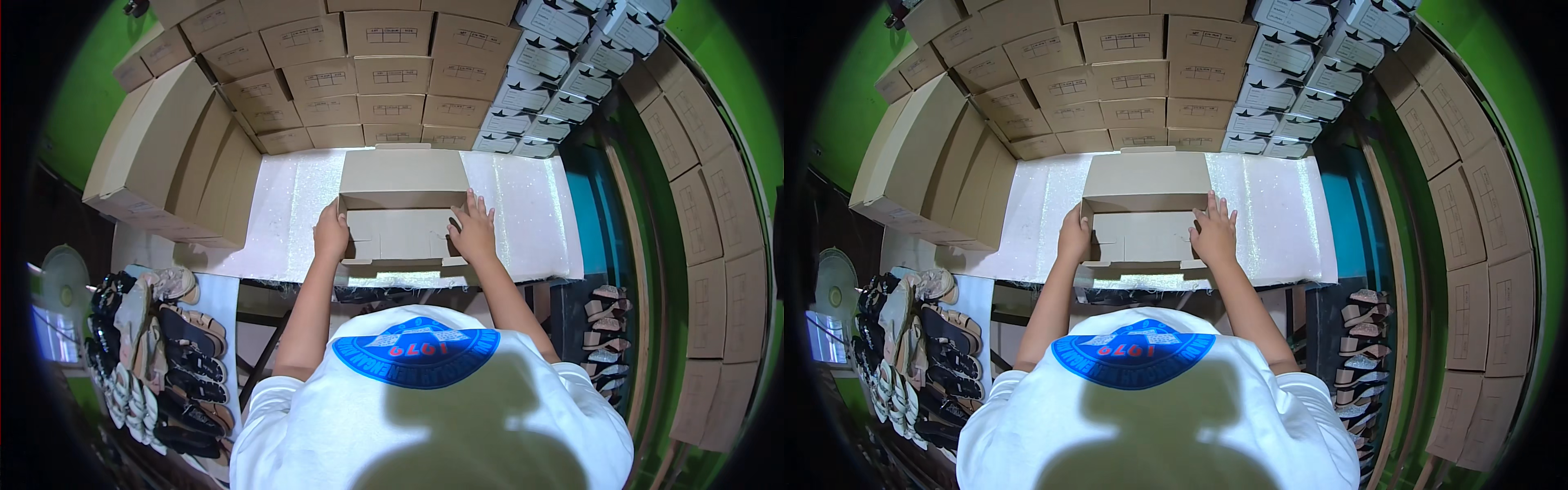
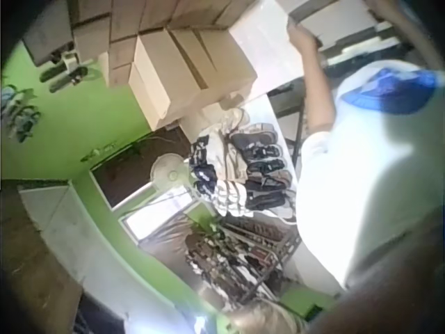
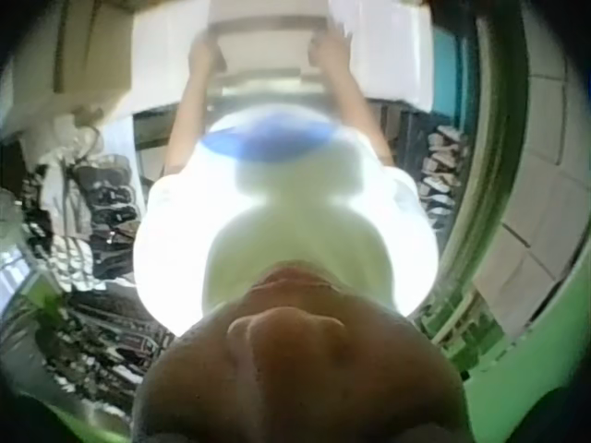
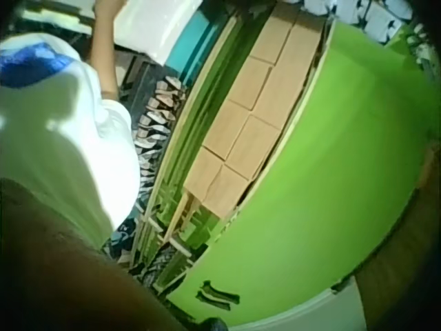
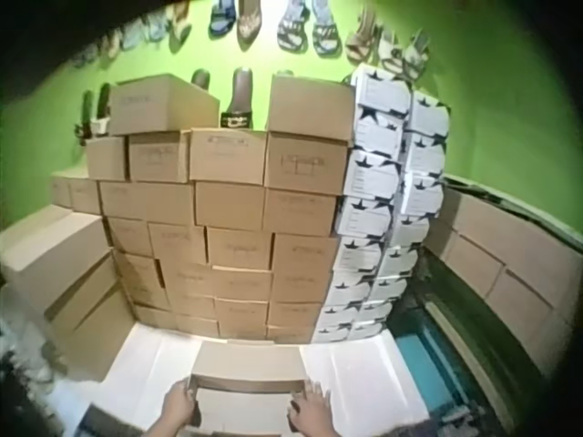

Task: Packing pairs of sandals into cardboard boxes and stacking them on a shelf.

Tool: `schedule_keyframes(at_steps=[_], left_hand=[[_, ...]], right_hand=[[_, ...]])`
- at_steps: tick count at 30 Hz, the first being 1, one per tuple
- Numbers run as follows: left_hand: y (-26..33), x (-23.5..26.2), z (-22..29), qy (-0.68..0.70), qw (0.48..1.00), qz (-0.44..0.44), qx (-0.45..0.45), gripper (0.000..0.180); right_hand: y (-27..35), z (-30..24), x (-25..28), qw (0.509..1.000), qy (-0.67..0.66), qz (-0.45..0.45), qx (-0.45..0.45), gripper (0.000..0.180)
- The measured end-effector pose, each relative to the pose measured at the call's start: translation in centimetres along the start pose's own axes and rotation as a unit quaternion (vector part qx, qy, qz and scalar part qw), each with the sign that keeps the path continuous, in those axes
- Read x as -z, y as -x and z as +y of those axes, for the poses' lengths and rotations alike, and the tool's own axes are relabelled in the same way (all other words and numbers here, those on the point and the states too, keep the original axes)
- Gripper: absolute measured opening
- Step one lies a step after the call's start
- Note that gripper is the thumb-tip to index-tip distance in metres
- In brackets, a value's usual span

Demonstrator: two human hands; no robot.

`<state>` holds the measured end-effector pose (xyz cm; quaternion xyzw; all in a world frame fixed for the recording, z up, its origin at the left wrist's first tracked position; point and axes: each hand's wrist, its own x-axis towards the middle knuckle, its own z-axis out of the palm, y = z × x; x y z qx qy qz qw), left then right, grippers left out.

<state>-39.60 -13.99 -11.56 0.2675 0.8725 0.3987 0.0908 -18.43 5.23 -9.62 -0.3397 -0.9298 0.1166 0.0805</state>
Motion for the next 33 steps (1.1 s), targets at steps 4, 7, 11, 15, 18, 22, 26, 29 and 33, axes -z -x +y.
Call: schedule_keyframes(at_steps=[4, 7, 11, 15, 18, 22, 26, 29, 33], left_hand=[[0.5, -0.1, -0.4, -0.04, 0.996, 0.079, -0.033, 0.04], [0.9, 0.3, 1.0, -0.081, 0.994, 0.068, -0.042, 0.038], [0.3, -0.2, -0.9, -0.056, 0.995, 0.061, -0.048, 0.037], [0.0, -0.1, -1.2, 0.02, 0.998, 0.039, -0.041, 0.037], [0.0, 0.1, -0.8, 0.043, 0.999, 0.017, -0.013, 0.038], [-0.1, 0.1, -0.7, 0.033, 0.999, 0.01, -0.021, 0.039], [-0.4, -0.2, -1.6, 0.027, 0.998, 0.008, -0.064, 0.039], [-0.6, -0.5, -2.0, 0.045, 0.996, -0.007, -0.073, 0.04], [-0.8, -0.6, -2.3, 0.037, 0.997, -0.013, -0.062, 0.039]], right_hand=[[0.1, 0.3, -0.8, 0.997, -0.04, 0.053, -0.025, 0.045], [0.1, 1.0, -1.2, 0.997, -0.033, 0.055, -0.034, 0.041], [0.1, 0.7, -0.8, 0.998, -0.037, 0.049, -0.028, 0.039], [-0.1, 0.9, -0.8, 0.998, -0.054, 0.019, -0.029, 0.039], [-0.3, 1.6, -1.5, 0.997, -0.067, 0.03, -0.026, 0.037], [-0.6, 2.2, -2.6, 0.996, -0.065, 0.052, -0.028, 0.035], [-0.5, 2.2, -2.6, 0.996, -0.063, 0.051, -0.026, 0.035], [-0.5, 2.1, -2.5, 0.995, -0.074, 0.058, -0.028, 0.036], [-0.2, 1.4, -1.5, 0.997, -0.063, 0.026, -0.038, 0.038]])
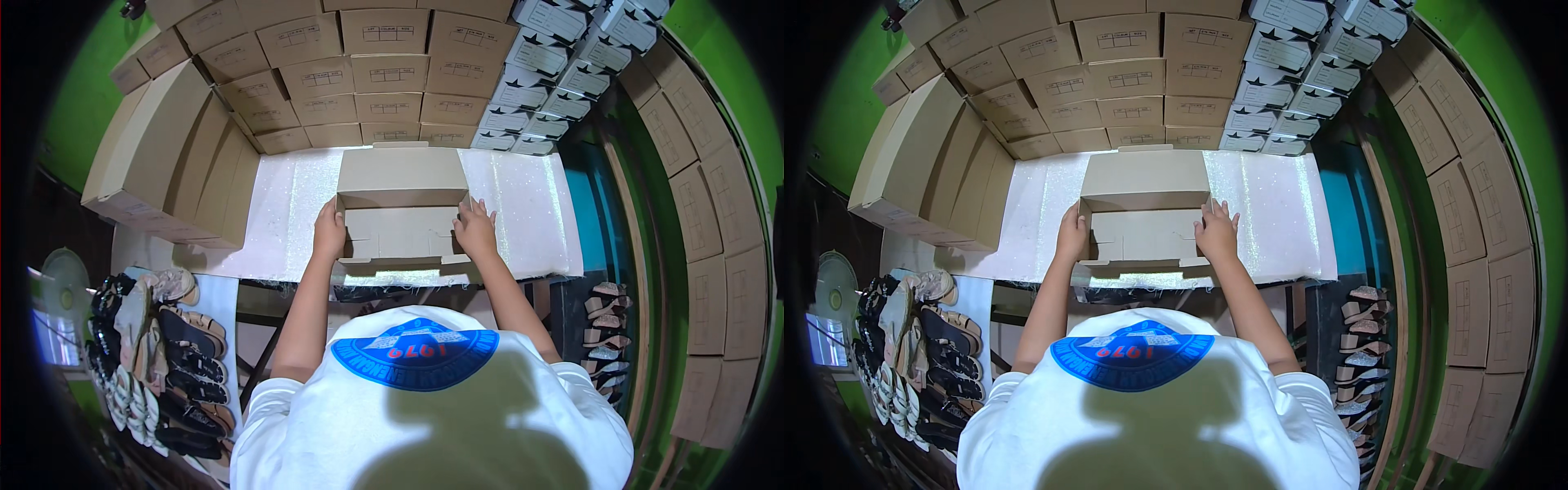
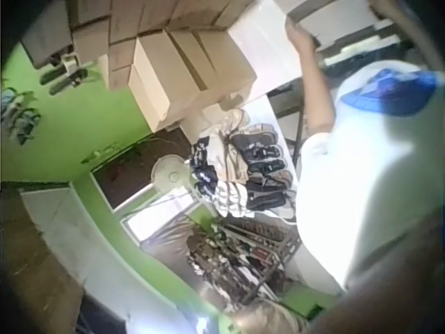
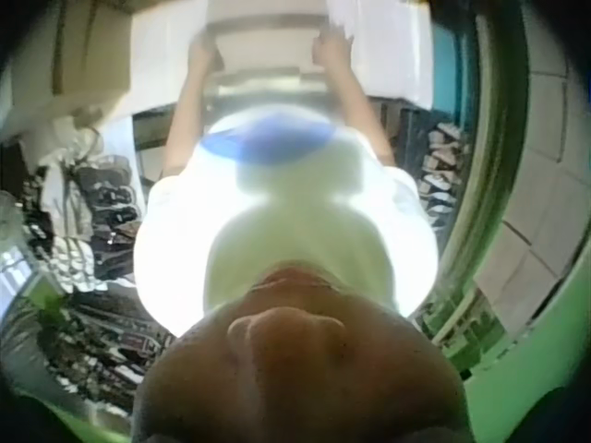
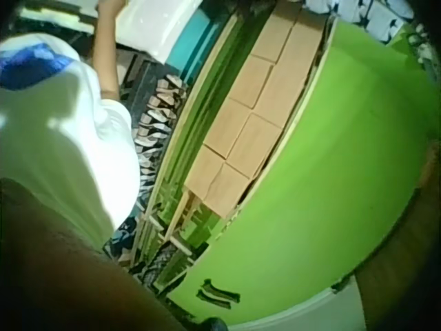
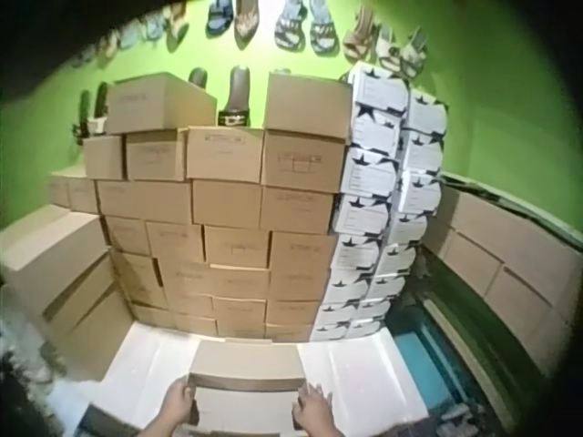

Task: Packing pairs of sandals into cardboard boxes and stacking them on a shelf.

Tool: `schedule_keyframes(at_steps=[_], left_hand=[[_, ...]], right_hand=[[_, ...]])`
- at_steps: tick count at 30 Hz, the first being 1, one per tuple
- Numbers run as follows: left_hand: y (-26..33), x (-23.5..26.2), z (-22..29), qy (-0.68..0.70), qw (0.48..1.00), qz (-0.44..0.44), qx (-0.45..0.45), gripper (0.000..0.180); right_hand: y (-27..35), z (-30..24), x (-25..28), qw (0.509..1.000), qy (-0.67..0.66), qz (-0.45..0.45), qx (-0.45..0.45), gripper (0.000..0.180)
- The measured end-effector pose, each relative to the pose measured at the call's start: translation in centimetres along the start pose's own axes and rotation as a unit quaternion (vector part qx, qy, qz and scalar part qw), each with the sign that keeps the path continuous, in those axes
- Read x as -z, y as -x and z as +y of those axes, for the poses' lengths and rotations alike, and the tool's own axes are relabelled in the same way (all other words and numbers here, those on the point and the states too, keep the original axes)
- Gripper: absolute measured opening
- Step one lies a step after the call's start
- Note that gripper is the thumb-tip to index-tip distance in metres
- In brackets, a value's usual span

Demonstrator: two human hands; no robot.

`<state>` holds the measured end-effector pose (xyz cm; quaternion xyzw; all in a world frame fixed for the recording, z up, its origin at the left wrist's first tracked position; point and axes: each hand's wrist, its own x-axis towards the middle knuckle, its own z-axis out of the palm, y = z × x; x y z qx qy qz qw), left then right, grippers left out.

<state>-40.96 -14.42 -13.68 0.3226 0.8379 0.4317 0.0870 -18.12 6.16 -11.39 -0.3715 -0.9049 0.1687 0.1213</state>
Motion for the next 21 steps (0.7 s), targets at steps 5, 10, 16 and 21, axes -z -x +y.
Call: schedule_keyframes(at_steps=[5, 10, 16, 21], left_hand=[[0.8, -0.3, 0.4, -0.046, 0.997, 0.065, 0.014, 0.042], [3.9, 1.9, 4.5, -0.203, 0.974, 0.041, -0.087, 0.042], [7.7, 2.0, 5.0, -0.26, 0.949, -0.093, -0.151, 0.034], [7.4, 2.4, 4.9, -0.228, 0.951, -0.132, -0.163, 0.03]], right_hand=[[0.4, -0.2, 0.1, 0.998, -0.021, 0.063, -0.013, 0.037], [2.4, -0.6, 3.0, 0.995, -0.013, 0.029, 0.093, 0.029], [4.6, -0.2, 4.6, 0.979, -0.008, -0.133, 0.156, 0.024], [4.6, 0.9, 3.7, 0.974, -0.062, -0.166, 0.141, 0.02]])
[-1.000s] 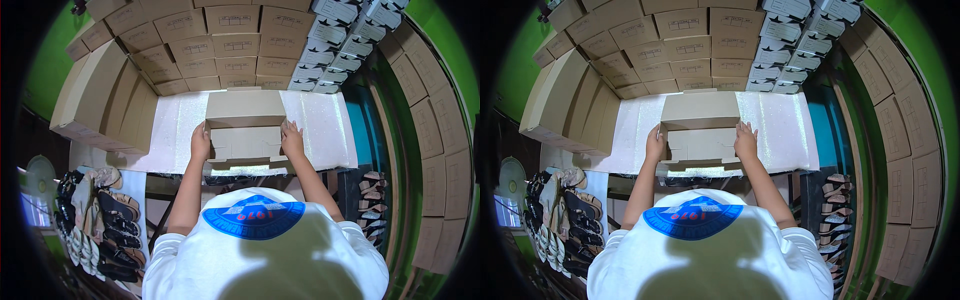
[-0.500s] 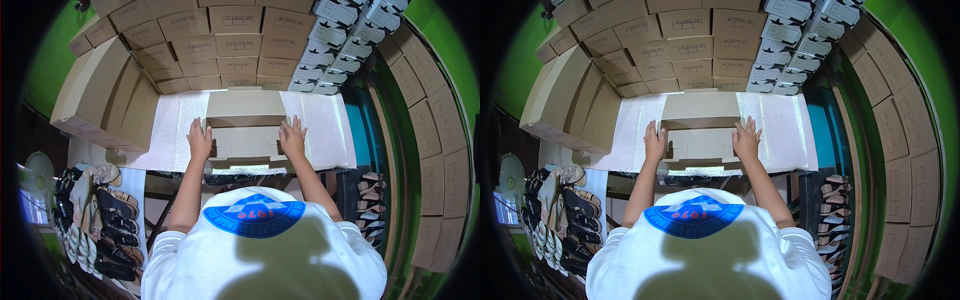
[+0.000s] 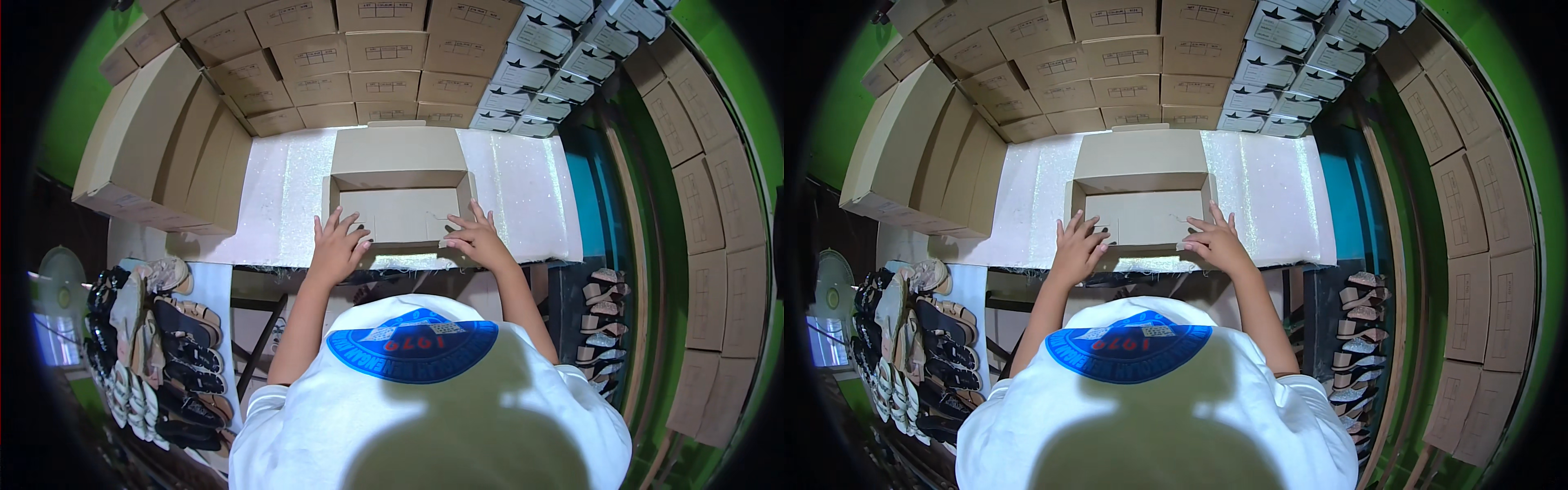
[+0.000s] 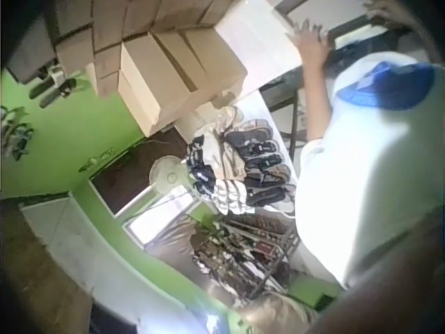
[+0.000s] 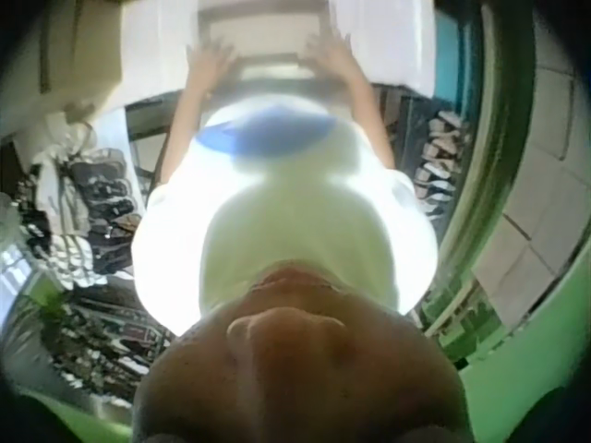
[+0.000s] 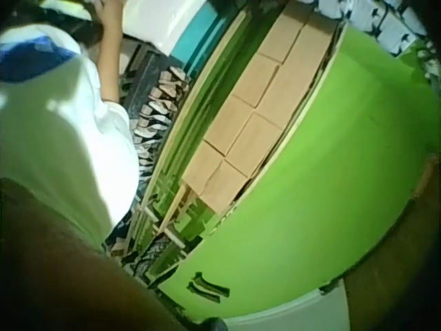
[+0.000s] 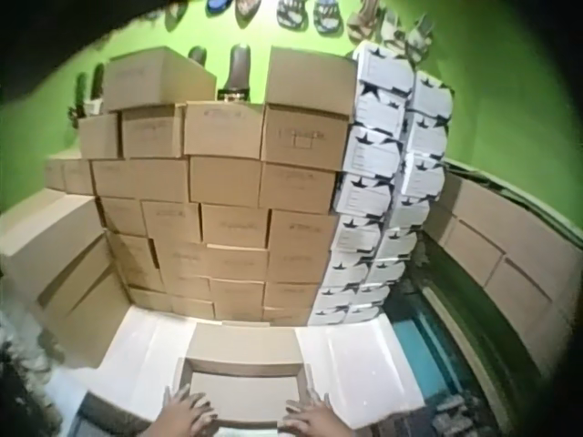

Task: Packing pairs of sandals into cardboard boxes and stacking them on a shelf.

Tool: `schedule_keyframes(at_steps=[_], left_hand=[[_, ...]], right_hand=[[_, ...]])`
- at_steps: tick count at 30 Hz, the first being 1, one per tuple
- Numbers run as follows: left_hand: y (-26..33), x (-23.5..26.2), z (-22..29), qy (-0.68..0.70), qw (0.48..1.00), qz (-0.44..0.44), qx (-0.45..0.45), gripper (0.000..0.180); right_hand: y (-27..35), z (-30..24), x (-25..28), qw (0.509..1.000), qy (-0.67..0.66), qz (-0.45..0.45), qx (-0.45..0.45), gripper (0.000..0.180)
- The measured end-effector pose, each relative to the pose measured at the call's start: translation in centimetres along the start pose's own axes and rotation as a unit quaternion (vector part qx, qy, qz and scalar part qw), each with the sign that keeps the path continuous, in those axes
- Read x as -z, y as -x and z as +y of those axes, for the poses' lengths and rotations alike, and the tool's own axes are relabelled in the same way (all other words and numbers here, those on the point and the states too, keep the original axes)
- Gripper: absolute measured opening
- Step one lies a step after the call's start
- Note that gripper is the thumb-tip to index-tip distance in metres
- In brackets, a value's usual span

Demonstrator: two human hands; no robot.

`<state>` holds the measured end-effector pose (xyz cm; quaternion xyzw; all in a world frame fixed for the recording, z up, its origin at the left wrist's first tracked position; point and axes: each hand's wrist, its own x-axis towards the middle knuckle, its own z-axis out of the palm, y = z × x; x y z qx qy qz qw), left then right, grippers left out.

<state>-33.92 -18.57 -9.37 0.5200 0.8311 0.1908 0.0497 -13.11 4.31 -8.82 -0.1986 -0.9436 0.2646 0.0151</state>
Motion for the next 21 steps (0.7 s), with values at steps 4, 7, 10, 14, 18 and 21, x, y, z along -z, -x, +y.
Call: schedule_keyframes(at_steps=[4, 7, 10, 14, 18, 21], left_hand=[[-0.1, 0.7, 0.0, 0.025, 0.998, -0.049, -0.017, 0.023], [0.0, -0.4, -0.4, 0.03, 0.999, -0.017, -0.018, 0.017], [0.0, -1.8, -0.6, 0.027, 0.997, 0.066, -0.017, 0.015], [-0.3, -1.7, -0.2, 0.01, 0.997, 0.074, -0.008, 0.016], [-0.5, -2.0, 0.1, 0.0, 0.996, 0.094, -0.002, 0.02], [-0.4, -2.4, 0.4, -0.008, 0.993, 0.116, 0.017, 0.023]], right_hand=[[0.0, 0.6, -0.6, 0.999, -0.036, 0.01, 0.004, 0.019], [0.0, 1.3, -1.9, 0.997, -0.051, 0.049, 0.007, 0.019], [-0.1, 1.0, -2.5, 0.995, -0.047, 0.09, 0.002, 0.02], [-0.3, 0.1, -2.4, 0.991, -0.005, 0.131, -0.023, 0.028], [-0.4, -0.8, -2.4, 0.99, 0.031, 0.136, -0.035, 0.033], [-0.6, -1.5, -2.5, 0.985, 0.046, 0.159, -0.04, 0.04]])
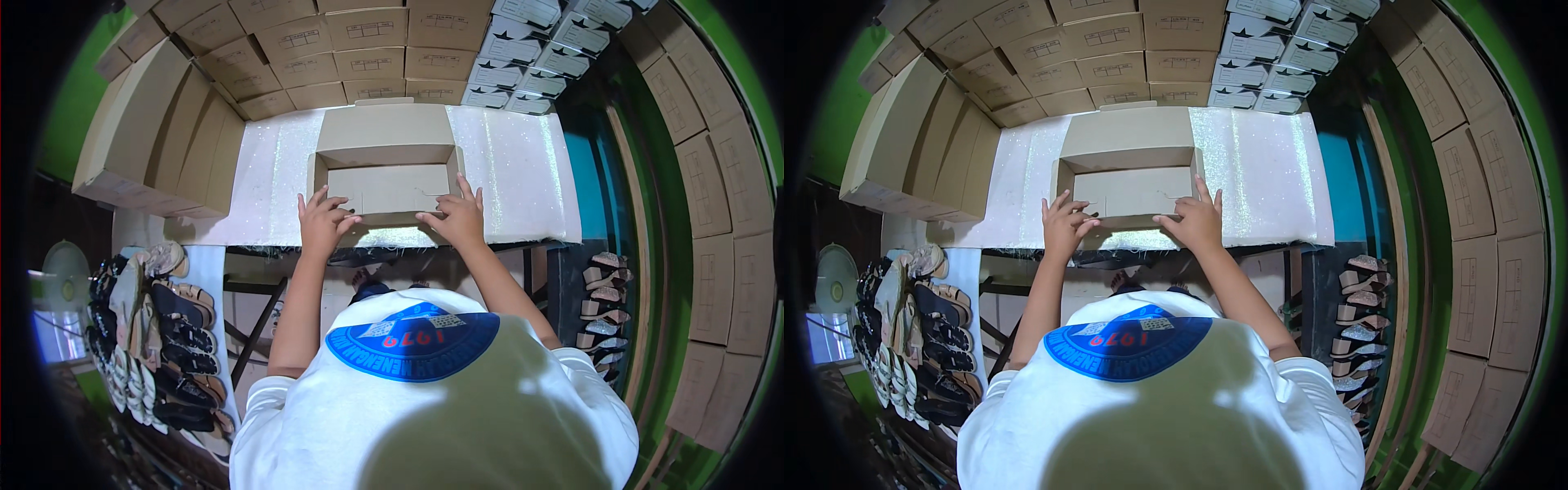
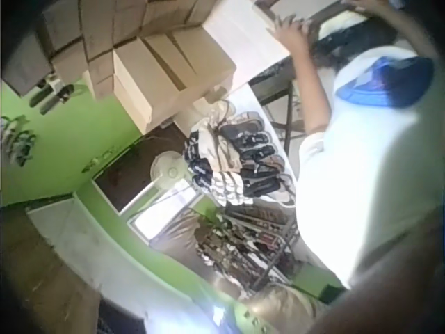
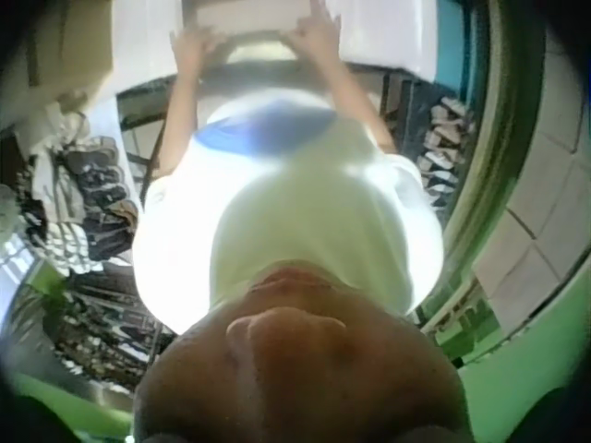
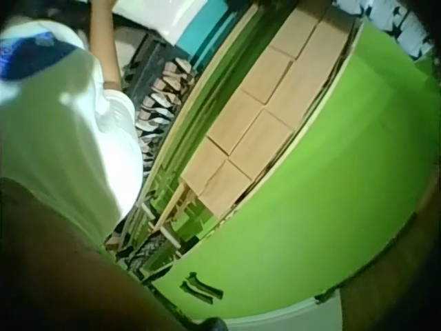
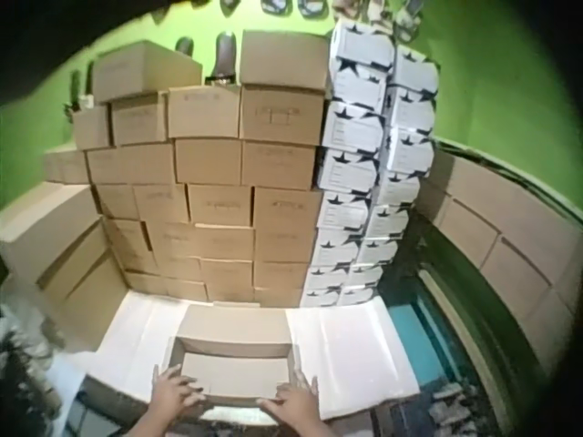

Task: Packing pairs of sandals into cardboard boxes and stacking them on a shelf.

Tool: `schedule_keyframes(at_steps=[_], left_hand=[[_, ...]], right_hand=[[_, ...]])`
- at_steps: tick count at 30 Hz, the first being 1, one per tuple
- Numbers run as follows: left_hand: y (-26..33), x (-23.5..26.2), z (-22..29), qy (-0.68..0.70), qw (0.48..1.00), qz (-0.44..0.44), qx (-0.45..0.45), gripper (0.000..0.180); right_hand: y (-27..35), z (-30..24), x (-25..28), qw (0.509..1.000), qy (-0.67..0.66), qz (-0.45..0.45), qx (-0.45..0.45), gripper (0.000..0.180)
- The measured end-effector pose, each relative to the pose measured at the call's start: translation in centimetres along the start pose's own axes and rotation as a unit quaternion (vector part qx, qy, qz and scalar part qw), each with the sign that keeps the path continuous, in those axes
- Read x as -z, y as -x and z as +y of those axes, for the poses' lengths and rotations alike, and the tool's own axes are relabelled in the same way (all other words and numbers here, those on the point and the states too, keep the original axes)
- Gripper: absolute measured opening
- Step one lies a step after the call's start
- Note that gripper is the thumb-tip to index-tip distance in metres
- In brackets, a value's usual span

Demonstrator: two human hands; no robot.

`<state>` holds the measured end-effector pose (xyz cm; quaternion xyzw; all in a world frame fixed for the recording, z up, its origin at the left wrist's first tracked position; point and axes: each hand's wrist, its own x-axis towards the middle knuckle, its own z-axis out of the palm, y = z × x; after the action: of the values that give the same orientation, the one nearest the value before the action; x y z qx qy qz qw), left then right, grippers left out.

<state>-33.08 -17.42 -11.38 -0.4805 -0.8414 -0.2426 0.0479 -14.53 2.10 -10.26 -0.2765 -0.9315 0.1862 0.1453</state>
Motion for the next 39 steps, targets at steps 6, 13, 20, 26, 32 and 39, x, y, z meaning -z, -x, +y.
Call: schedule_keyframes(at_steps=[6, 13, 20, 26, 32, 39], left_hand=[[0.5, 0.4, 0.9, -0.068, 0.997, 0.003, 0.024, 0.03], [3.7, 0.2, 2.8, -0.159, 0.985, 0.003, 0.069, 0.07], [8.7, 1.3, 5.0, -0.097, 0.993, -0.064, 0.018, 0.068], [14.1, 3.4, 3.9, -0.073, 0.995, -0.07, 0.0, 0.068], [20.0, 4.1, 2.1, -0.052, 0.991, -0.119, 0.026, 0.064], [25.0, 4.8, 2.4, -0.058, 0.977, -0.205, -0.014, 0.061]], right_hand=[[0.3, -0.6, 0.8, 0.997, 0.074, -0.019, 0.002, 0.053], [3.9, -0.4, 0.9, 0.994, 0.084, 0.043, 0.051, 0.065], [10.5, -3.7, -0.9, 0.996, 0.055, 0.056, 0.05, 0.046], [15.4, -8.8, -2.9, 0.997, 0.057, 0.013, 0.044, 0.048], [20.3, -12.9, -4.7, 0.998, 0.056, -0.015, 0.017, 0.05], [26.4, -14.3, -5.8, 0.994, 0.081, -0.075, -0.02, 0.043]])
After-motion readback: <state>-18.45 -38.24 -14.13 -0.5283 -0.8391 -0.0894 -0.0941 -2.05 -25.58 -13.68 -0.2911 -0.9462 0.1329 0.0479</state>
